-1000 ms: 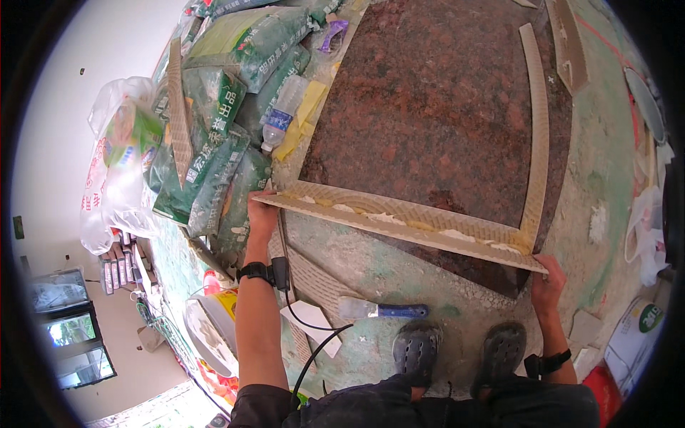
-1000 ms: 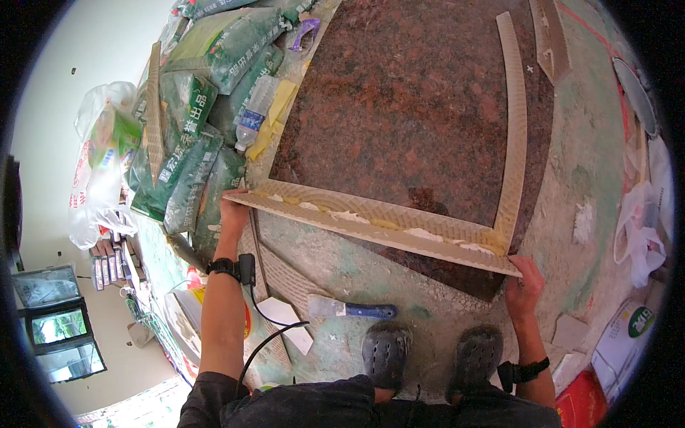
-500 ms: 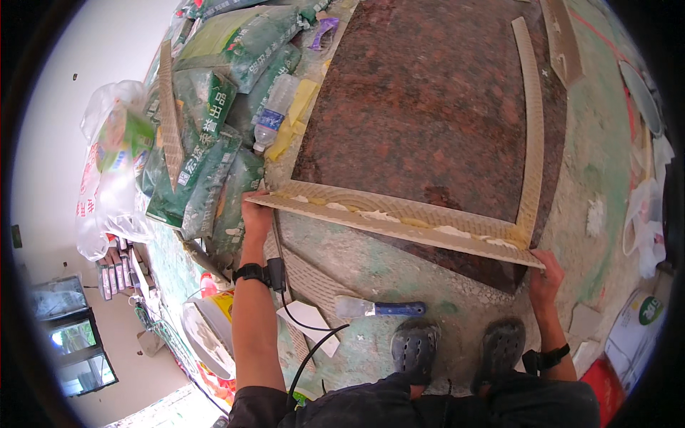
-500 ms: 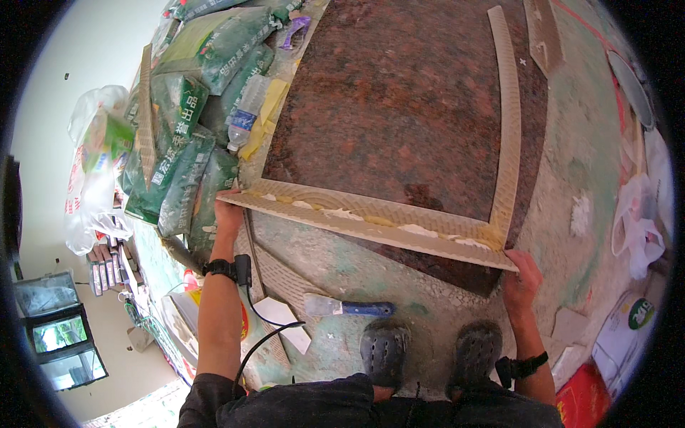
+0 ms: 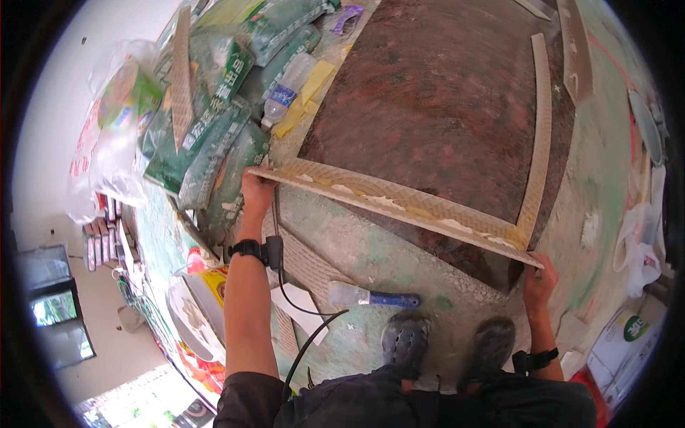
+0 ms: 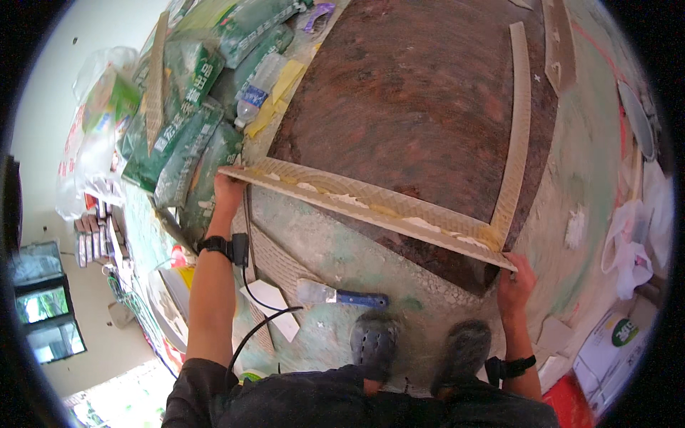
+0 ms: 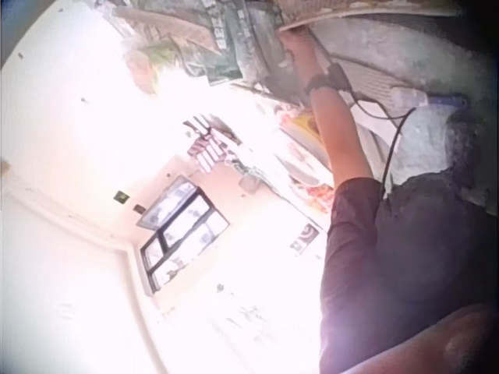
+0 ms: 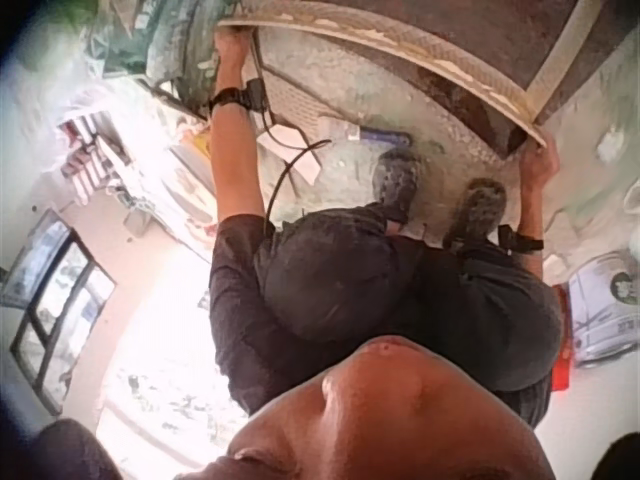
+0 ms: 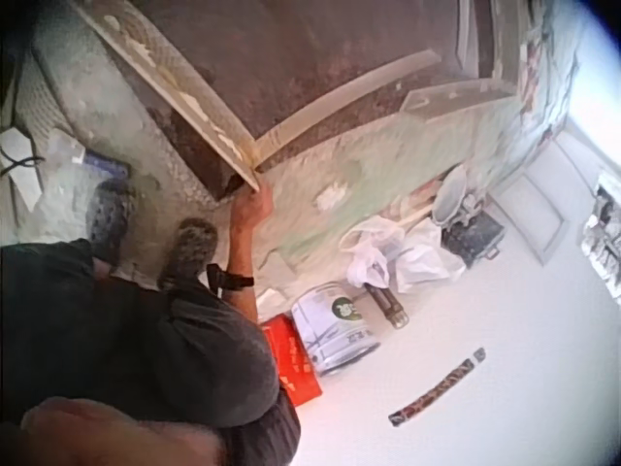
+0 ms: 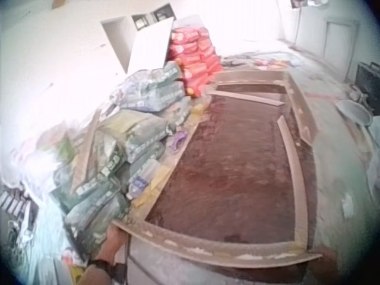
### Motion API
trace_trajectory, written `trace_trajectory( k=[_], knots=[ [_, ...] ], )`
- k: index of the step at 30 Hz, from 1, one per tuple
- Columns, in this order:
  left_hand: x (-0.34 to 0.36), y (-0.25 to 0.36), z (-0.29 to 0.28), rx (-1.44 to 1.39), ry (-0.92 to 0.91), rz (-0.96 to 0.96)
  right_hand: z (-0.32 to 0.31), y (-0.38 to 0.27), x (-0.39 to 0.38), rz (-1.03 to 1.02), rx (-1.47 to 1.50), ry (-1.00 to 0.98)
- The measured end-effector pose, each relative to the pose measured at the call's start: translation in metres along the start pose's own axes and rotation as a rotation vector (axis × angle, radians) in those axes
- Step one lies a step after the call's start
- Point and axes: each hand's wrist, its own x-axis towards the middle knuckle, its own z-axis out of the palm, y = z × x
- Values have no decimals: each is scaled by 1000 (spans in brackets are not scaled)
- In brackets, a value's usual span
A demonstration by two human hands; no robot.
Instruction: Preparing and applying adhesive to a tile piece for installation on a wall edge.
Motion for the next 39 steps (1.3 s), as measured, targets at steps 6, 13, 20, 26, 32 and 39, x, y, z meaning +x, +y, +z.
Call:
trace_trajectory(
  k=[6,13,20,26,32,39],
  knots=[
    [-3,12,3,11,42,4,3,-1,1,9,-32,7],
    [-5,28,0,-14,42,-8,4,-3,1,-19,-24,7],
    [-6,30,1,61,64,4,6,2,-1,8,-44,28],
    [-6,31,-1,44,53,2,8,4,-2,-6,-56,28],
    [-7,31,2,153,82,-8,7,5,-3,57,-76,1],
    [-11,35,1,119,67,-14,7,9,-2,61,-75,8]
  ],
)
